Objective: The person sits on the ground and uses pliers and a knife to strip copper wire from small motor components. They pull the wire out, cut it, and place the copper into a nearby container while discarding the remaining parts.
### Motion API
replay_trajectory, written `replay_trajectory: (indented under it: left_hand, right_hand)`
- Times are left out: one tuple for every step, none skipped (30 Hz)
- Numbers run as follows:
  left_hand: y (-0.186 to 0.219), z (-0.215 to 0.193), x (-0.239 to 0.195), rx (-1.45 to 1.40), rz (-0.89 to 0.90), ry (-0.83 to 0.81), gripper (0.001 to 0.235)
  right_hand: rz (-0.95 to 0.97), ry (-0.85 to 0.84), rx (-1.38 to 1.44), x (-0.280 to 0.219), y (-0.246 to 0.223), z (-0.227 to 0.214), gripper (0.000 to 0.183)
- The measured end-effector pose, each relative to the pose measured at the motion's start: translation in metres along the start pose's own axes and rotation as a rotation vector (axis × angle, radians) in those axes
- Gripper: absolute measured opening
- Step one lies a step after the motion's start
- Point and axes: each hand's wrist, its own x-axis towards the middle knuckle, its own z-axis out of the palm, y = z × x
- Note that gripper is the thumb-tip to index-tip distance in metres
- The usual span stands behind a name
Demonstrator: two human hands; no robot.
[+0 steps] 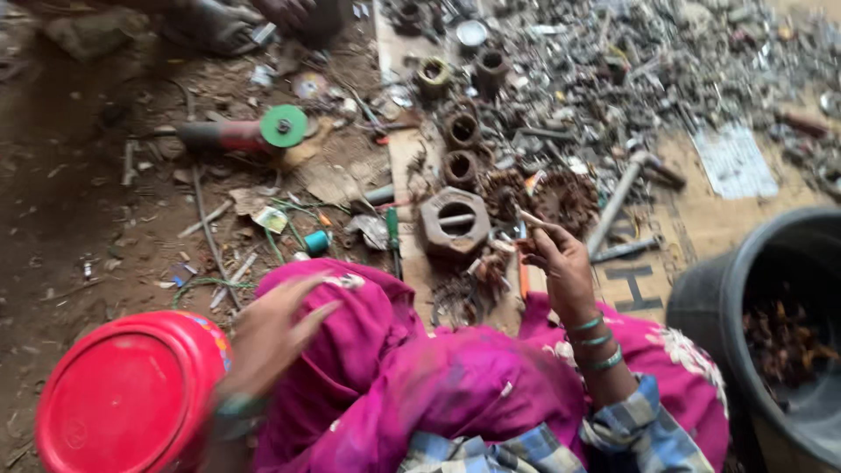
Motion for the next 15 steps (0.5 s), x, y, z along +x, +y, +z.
replay_trajectory:
  left_hand:
    - [0.018,0.026,0.031,-0.082,-0.051,-0.087,0.052]
    - [0.035,0.053,0.061,-0.232,0.011,-0.225,0.058]
    - [0.052,0.08,0.082,-0.287,0.244,-0.123,0.057]
    - [0.067,0.105,0.102,-0.272,0.228,-0.168,0.064]
    - [0.083,0.128,0.113,-0.259,0.204,-0.223,0.072]
    - [0.096,0.149,0.122,-0.311,0.261,-0.18,0.072]
    - [0.106,0.166,0.128,-0.36,0.321,-0.139,0.071]
    - [0.114,0.18,0.13,-0.434,0.287,-0.146,0.064]
    - [0.12,0.192,0.131,-0.509,0.251,-0.157,0.057]
    - [0.123,0.202,0.131,-0.583,0.214,-0.168,0.05]
    - [0.124,0.21,0.129,-0.61,0.185,-0.139,0.041]
    - [0.123,0.217,0.125,-0.636,0.157,-0.11,0.032]
    - [0.121,0.223,0.122,-0.66,0.129,-0.074,0.023]
    - [0.117,0.227,0.119,-0.701,0.094,-0.07,0.022]
    - [0.113,0.23,0.113,-0.742,0.055,-0.067,0.02]
  right_hand:
    - [-0.003,-0.012,0.007,0.006,0.001,-0.003,0.026]
    - [0.028,0.002,0.048,0.005,0.004,-0.008,0.026]
    - [0.056,0.009,0.089,0.005,0.009,-0.01,0.025]
    - [0.084,0.016,0.13,0.007,0.012,-0.015,0.025]
    - [0.102,0.017,0.131,0.003,0.017,-0.019,0.025]
    - [0.119,0.018,0.132,0.003,0.021,-0.021,0.026]
    - [0.135,0.021,0.137,0.001,0.026,-0.023,0.026]
    - [0.141,-0.002,0.144,0.001,0.028,-0.024,0.028]
    - [0.148,-0.021,0.15,0.001,0.029,-0.024,0.03]
    - [0.155,-0.04,0.157,0.001,0.028,-0.024,0.032]
    - [0.159,-0.042,0.175,0.002,0.028,-0.022,0.033]
    - [0.163,-0.043,0.193,0.001,0.026,-0.021,0.033]
    - [0.163,-0.051,0.21,0.003,0.024,-0.018,0.034]
    - [0.192,-0.087,0.195,0.005,0.023,-0.015,0.035]
    - [0.225,-0.123,0.179,0.005,0.021,-0.013,0.037]
